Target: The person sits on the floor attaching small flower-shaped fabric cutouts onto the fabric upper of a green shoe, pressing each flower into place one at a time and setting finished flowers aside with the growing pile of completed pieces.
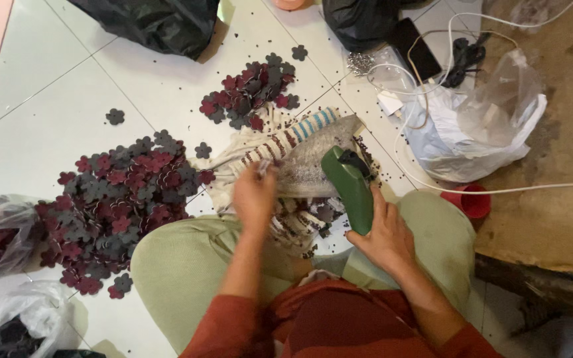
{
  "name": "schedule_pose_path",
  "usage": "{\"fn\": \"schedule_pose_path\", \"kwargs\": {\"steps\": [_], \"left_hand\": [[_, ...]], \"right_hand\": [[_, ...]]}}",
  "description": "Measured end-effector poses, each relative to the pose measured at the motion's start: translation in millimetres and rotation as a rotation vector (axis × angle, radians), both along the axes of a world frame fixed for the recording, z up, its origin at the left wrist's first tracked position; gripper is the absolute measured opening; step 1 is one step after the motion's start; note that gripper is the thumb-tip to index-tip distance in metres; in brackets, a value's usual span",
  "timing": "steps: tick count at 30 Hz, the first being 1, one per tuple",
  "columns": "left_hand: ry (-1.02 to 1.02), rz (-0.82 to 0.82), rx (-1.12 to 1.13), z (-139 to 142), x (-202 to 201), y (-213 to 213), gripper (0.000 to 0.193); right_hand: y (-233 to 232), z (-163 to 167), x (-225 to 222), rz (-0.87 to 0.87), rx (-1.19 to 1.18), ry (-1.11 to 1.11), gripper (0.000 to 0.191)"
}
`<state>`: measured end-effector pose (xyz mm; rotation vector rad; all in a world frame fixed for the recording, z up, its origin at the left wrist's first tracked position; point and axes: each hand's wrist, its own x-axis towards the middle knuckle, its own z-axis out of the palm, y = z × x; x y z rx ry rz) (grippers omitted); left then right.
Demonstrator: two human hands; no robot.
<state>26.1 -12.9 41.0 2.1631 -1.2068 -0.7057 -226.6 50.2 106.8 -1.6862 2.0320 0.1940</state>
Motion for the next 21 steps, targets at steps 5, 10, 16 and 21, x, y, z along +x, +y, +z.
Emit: {"fn": "schedule_pose_path", "kwargs": {"steps": [5,10,16,21], "left_hand": [[-0.108,0.367,0.022,29,128,17,0.025],[-0.153,0.176,0.01,38,147,6,0.032],[-0.123,-0.257,0.11,17,70,-78,0.027],[-0.178,-0.267,-0.003,15,44,-114,0.028]], "right_hand": [[2,0,2,0.025,-0.098,-0.009,0.122],[0,-2,4,0.022,-0.103,-0.003,0.122],[-1,-2,5,0.022,-0.109,0.009,0.123],[2,0,6,0.02,-0.107,-0.005,0.121]]}}
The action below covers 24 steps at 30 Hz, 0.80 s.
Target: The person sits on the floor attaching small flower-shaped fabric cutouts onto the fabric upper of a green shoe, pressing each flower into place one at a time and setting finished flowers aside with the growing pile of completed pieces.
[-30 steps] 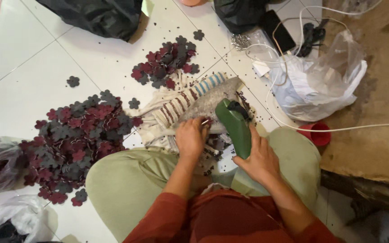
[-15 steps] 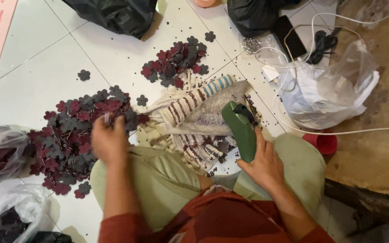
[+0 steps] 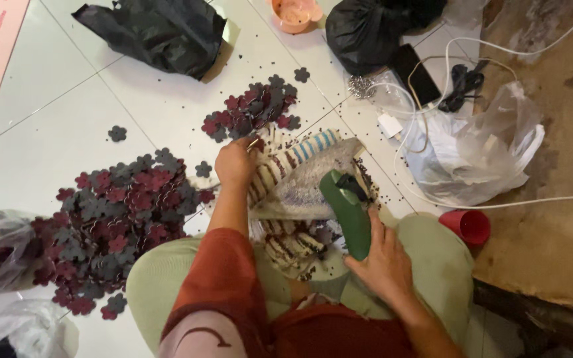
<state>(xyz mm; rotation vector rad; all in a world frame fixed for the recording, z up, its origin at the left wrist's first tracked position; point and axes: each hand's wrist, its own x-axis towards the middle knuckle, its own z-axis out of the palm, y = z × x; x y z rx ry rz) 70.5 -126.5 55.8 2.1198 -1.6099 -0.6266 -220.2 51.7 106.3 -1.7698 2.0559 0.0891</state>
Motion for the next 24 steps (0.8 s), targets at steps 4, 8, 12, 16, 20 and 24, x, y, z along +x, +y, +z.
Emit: {"fn": "schedule_pose_path", "kwargs": {"steps": [4,8,12,16,20,24], "left_hand": [[-0.118,0.066,0.028,-1,-7,-10,0.025],[-0.252,0.051,-0.066,-4,-9,-10,0.031],[-0.156,0.118,-0.002,-6,-10,-7,0.028],[0.071,0.175,0.07,-3,-14,4,0.034],[0.253,0.095,0.108,-7,-21,34,0.041],[0.278,-0.18,0.281,-18,-35,69,0.04]], "right_hand": [[0,1,1,0.002,-0.028,-0.005,0.122],[-2,1,2,-0.029,0.054,0.026,0.117],[-2,1,1,-0.023,0.034,0.014,0.119],[4,2,0,0.005,-0.011,-0.01,0.114],[5,3,0,-0.002,-0.043,-0.011,0.113],[4,5,2,-0.018,-0.032,-0.006,0.113]]}}
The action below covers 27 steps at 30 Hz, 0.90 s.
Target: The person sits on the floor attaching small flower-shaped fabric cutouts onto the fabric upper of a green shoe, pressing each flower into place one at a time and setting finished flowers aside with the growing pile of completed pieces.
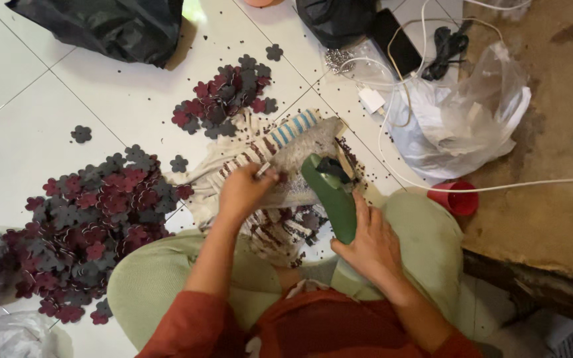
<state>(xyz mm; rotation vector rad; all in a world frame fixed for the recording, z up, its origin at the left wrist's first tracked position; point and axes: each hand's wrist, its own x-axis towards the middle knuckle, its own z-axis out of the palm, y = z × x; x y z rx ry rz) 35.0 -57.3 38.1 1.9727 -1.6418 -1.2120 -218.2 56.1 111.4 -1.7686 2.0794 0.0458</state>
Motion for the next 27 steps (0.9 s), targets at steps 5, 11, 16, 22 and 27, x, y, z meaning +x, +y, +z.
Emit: {"fn": "schedule_pose_path", "kwargs": {"steps": [5,11,16,22,27], "left_hand": [[-0.016,-0.083,0.002,-11,-26,19,0.033],[-0.099,-0.008,-0.03,-9,-35,21,0.032],[0.064,0.193,-0.097,-15,-27,27,0.034],[0.916,0.361,-0.147,-32,-28,28,0.022],[1.049,0.439,-0.077,-35,-40,32,0.022]], "right_hand": [[0,4,2,-0.019,0.029,0.002,0.112],[-2,6,2,-0.013,0.032,0.0,0.112],[-1,4,0,0.0,0.064,0.006,0.115],[3,0,-2,0.015,-0.026,-0.011,0.113],[3,2,-2,0.007,-0.008,-0.019,0.113]]}}
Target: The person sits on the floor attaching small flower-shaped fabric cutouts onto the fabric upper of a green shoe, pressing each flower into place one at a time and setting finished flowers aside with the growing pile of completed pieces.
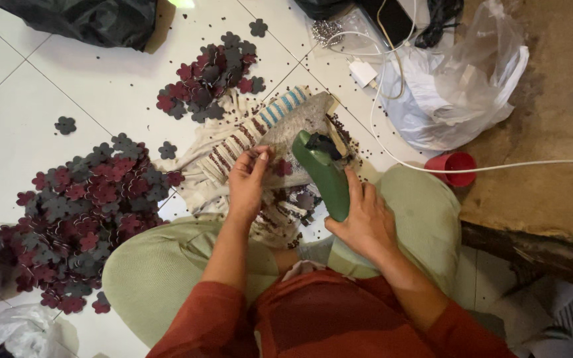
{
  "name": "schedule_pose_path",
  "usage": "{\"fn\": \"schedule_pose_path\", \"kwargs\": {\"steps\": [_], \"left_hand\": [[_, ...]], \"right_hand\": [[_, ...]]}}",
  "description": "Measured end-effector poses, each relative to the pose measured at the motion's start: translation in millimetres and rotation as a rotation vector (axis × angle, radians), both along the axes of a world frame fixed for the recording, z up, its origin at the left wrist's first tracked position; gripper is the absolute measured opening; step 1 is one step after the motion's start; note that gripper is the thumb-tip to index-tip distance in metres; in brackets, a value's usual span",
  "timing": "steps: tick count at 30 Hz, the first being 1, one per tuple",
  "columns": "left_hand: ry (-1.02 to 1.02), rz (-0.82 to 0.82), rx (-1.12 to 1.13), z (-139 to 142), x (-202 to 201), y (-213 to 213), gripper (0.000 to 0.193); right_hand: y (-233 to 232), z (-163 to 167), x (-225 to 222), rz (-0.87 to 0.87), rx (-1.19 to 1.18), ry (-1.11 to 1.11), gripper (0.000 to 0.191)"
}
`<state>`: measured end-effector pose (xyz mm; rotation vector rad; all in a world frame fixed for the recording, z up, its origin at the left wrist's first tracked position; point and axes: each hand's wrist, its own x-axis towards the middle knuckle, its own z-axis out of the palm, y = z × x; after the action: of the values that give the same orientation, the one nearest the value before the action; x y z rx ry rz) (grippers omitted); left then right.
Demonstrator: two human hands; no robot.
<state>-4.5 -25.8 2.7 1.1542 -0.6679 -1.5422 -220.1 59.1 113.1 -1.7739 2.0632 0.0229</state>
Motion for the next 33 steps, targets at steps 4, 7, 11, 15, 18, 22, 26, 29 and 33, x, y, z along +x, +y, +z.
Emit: {"fn": "schedule_pose_path", "kwargs": {"steps": [4,7,11,15,18,22,26,29,33], "left_hand": [[0.158,0.083,0.06,-2,-9,-2,0.021],[0.232,0.106,0.021,-6,-15,-1,0.02],[0.203,0.114,-0.043,-11,-18,0,0.019],[0.213,0.138,-0.008,-12,-17,-1,0.021],[0.187,0.134,-0.007,-11,-16,-1,0.023],[0.179,0.113,0.007,-12,-16,2,0.023],[0.022,0.059,-0.054,-12,-16,5,0.023],[-0.19,0.047,-0.227,-8,-17,6,0.022],[-0.512,-0.077,-0.185,3,-14,14,0.022]], "right_hand": [[-1,3,1,-0.004,-0.011,0.003,0.112],[-1,4,2,-0.007,0.015,0.001,0.113],[-1,4,2,-0.006,0.008,-0.006,0.111],[-3,4,1,-0.013,0.04,0.01,0.113],[-5,4,0,-0.01,0.127,0.035,0.115],[-3,4,1,-0.005,0.075,0.017,0.115],[-2,4,2,-0.018,0.081,0.008,0.115],[-2,4,1,-0.021,0.085,0.006,0.115],[-3,4,0,-0.016,0.076,-0.004,0.115]]}}
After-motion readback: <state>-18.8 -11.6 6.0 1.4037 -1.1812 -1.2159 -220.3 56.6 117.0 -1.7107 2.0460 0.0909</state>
